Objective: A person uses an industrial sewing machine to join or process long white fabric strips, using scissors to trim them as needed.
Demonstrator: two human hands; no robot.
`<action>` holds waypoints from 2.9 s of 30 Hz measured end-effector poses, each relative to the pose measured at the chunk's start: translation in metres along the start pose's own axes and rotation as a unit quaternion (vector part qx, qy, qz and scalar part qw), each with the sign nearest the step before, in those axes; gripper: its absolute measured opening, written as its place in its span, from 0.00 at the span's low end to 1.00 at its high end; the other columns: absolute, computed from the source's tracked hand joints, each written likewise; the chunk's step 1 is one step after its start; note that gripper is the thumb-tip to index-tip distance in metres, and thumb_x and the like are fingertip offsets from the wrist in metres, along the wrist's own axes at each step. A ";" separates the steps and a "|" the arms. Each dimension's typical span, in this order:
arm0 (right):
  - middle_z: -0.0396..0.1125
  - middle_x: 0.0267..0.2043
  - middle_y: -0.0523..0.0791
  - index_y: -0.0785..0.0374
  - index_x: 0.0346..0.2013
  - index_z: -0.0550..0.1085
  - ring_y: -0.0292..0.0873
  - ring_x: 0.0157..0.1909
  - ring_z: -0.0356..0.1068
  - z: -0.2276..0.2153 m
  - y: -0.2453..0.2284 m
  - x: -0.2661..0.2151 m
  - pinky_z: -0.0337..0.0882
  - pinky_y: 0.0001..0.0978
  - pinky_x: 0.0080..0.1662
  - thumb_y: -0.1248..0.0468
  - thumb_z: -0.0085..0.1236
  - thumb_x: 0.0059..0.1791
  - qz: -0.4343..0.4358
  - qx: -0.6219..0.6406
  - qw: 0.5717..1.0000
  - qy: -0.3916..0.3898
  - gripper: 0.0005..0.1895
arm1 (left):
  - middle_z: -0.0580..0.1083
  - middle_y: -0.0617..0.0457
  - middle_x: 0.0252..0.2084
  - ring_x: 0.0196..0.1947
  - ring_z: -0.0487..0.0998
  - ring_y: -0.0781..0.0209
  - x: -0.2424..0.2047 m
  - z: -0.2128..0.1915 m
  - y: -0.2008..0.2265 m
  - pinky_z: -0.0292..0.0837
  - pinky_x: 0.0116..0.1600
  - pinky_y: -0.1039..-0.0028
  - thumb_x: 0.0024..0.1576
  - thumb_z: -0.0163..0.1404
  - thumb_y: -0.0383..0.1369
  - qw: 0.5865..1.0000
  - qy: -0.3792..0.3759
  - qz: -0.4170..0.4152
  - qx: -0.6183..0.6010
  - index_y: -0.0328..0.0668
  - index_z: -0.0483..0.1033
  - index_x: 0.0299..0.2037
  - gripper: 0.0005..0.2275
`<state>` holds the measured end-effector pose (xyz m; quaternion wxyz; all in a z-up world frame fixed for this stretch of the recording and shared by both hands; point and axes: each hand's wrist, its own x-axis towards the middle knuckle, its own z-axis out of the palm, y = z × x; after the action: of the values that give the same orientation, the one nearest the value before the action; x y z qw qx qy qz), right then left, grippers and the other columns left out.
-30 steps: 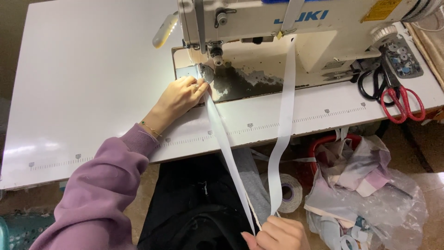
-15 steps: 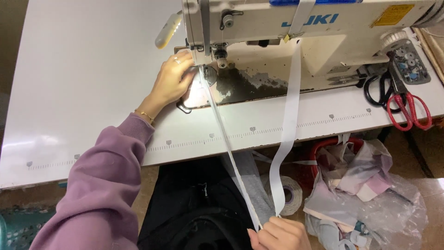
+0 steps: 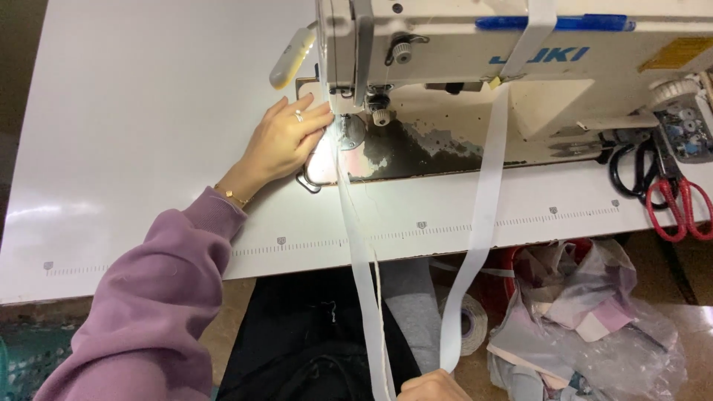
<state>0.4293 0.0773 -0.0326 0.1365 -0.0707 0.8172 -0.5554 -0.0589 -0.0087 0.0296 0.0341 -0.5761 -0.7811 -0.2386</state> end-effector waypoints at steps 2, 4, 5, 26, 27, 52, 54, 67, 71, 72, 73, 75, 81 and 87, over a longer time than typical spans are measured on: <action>0.54 0.22 0.34 0.52 0.17 0.59 0.26 0.22 0.52 -0.018 -0.011 0.012 0.47 0.25 0.26 0.59 0.53 0.63 0.080 0.042 0.990 -0.105 0.29 | 0.73 0.52 0.65 0.69 0.66 0.39 -0.012 0.000 0.009 0.54 0.69 0.42 0.67 0.42 0.33 1.000 -0.007 -0.009 -0.012 0.48 0.76 0.59 0.14; 0.69 0.49 0.44 0.51 0.39 0.78 0.43 0.49 0.69 -0.060 -0.063 0.034 0.70 0.39 0.43 0.50 0.54 0.57 -0.021 -0.112 0.990 -0.079 0.11 | 0.74 0.50 0.63 0.68 0.68 0.42 -0.024 -0.001 0.025 0.55 0.68 0.40 0.66 0.45 0.31 0.998 -0.014 0.046 -0.037 0.46 0.76 0.58 0.13; 0.69 0.49 0.44 0.51 0.39 0.78 0.43 0.49 0.69 -0.071 -0.067 0.039 0.70 0.39 0.43 0.50 0.54 0.57 -0.020 -0.109 0.990 -0.083 0.11 | 0.74 0.50 0.63 0.68 0.68 0.42 -0.027 -0.003 0.035 0.55 0.68 0.40 0.66 0.45 0.31 0.998 -0.016 0.042 -0.039 0.46 0.76 0.58 0.13; 0.73 0.48 0.50 0.69 0.45 0.78 0.55 0.59 0.70 -0.115 -0.070 0.198 0.70 0.42 0.56 0.58 0.68 0.48 -0.109 -0.295 0.879 0.358 0.18 | 0.75 0.45 0.62 0.69 0.67 0.42 -0.038 0.015 0.085 0.54 0.68 0.40 0.55 0.58 0.48 0.996 0.024 -0.086 -0.032 0.39 0.64 0.62 0.30; 0.72 0.48 0.49 0.68 0.46 0.78 0.54 0.59 0.70 -0.114 -0.069 0.199 0.70 0.41 0.56 0.57 0.68 0.48 -0.103 -0.298 0.878 0.361 0.19 | 0.72 0.42 0.65 0.71 0.63 0.40 -0.037 0.014 0.085 0.49 0.69 0.39 0.55 0.57 0.49 0.995 0.010 -0.097 -0.038 0.36 0.60 0.65 0.34; 0.71 0.51 0.52 0.69 0.52 0.77 0.57 0.62 0.68 -0.120 -0.071 0.205 0.67 0.45 0.59 0.58 0.63 0.51 -0.090 -0.264 0.890 0.362 0.20 | 0.70 0.32 0.66 0.72 0.60 0.32 -0.021 0.009 0.078 0.40 0.70 0.34 0.56 0.59 0.49 0.986 0.043 -0.145 -0.065 0.23 0.51 0.73 0.44; 0.74 0.46 0.48 0.65 0.47 0.79 0.54 0.57 0.72 -0.120 -0.077 0.185 0.71 0.42 0.56 0.60 0.66 0.48 -0.099 -0.203 0.896 0.383 0.16 | 0.71 0.36 0.63 0.67 0.65 0.36 -0.027 0.013 0.084 0.50 0.66 0.39 0.55 0.59 0.51 0.986 0.076 -0.146 -0.032 0.31 0.62 0.61 0.34; 0.72 0.45 0.58 0.69 0.48 0.82 0.60 0.45 0.70 -0.356 0.075 -0.050 0.67 0.53 0.51 0.72 0.61 0.52 0.209 -0.461 0.631 0.588 0.11 | 0.70 0.57 0.38 0.48 0.72 0.56 -0.013 0.004 0.119 0.70 0.43 0.62 0.52 0.54 0.39 0.923 -0.036 -0.378 -0.068 0.47 0.75 0.23 0.09; 0.71 0.41 0.58 0.65 0.50 0.83 0.60 0.44 0.68 -0.390 0.099 -0.077 0.65 0.53 0.50 0.65 0.65 0.49 0.219 -0.484 0.635 0.562 0.15 | 0.69 0.59 0.37 0.46 0.71 0.59 -0.026 0.010 0.135 0.71 0.41 0.62 0.49 0.54 0.40 0.928 -0.016 -0.367 -0.070 0.48 0.74 0.24 0.08; 0.71 0.41 0.56 0.65 0.49 0.84 0.56 0.42 0.69 -0.390 0.096 -0.085 0.67 0.49 0.48 0.68 0.65 0.48 0.223 -0.471 0.621 0.585 0.15 | 0.71 0.60 0.31 0.38 0.71 0.59 -0.028 0.006 0.141 0.68 0.38 0.64 0.50 0.53 0.38 0.923 -0.019 -0.374 -0.084 0.47 0.72 0.24 0.08; 0.71 0.42 0.55 0.65 0.49 0.84 0.52 0.40 0.70 -0.390 0.092 -0.095 0.68 0.46 0.47 0.71 0.65 0.46 0.229 -0.458 0.606 0.609 0.16 | 0.73 0.60 0.25 0.29 0.71 0.60 -0.029 0.002 0.147 0.65 0.35 0.65 0.50 0.51 0.37 0.919 -0.024 -0.381 -0.099 0.46 0.69 0.23 0.08; 0.73 0.42 0.54 0.68 0.49 0.83 0.51 0.39 0.71 -0.380 0.085 -0.103 0.70 0.44 0.47 0.72 0.64 0.47 0.232 -0.437 0.624 0.605 0.15 | 0.76 0.58 0.25 0.28 0.74 0.65 -0.034 -0.004 0.153 0.69 0.36 0.72 0.52 0.56 0.35 0.888 0.019 -0.417 -0.194 0.44 0.72 0.25 0.08; 0.74 0.46 0.55 0.67 0.56 0.76 0.54 0.48 0.72 -0.368 0.027 -0.086 0.67 0.48 0.56 0.69 0.57 0.51 0.382 -0.288 0.695 0.537 0.18 | 0.80 0.48 0.32 0.34 0.85 0.63 -0.041 -0.012 0.170 0.81 0.37 0.78 0.54 0.62 0.28 0.756 0.110 -0.499 -0.408 0.41 0.70 0.41 0.12; 0.72 0.48 0.54 0.59 0.64 0.73 0.50 0.42 0.70 -0.391 0.085 -0.130 0.65 0.40 0.50 0.65 0.60 0.46 0.369 -0.248 0.744 0.498 0.30 | 0.82 0.46 0.29 0.32 0.86 0.61 -0.045 -0.019 0.177 0.80 0.41 0.77 0.57 0.57 0.27 0.736 0.127 -0.502 -0.436 0.41 0.67 0.49 0.14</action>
<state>0.4379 0.4913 0.0422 -0.1179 0.4920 0.8400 -0.1959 0.1141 -0.0168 0.0910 -0.2469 -0.0169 -0.7556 -0.6065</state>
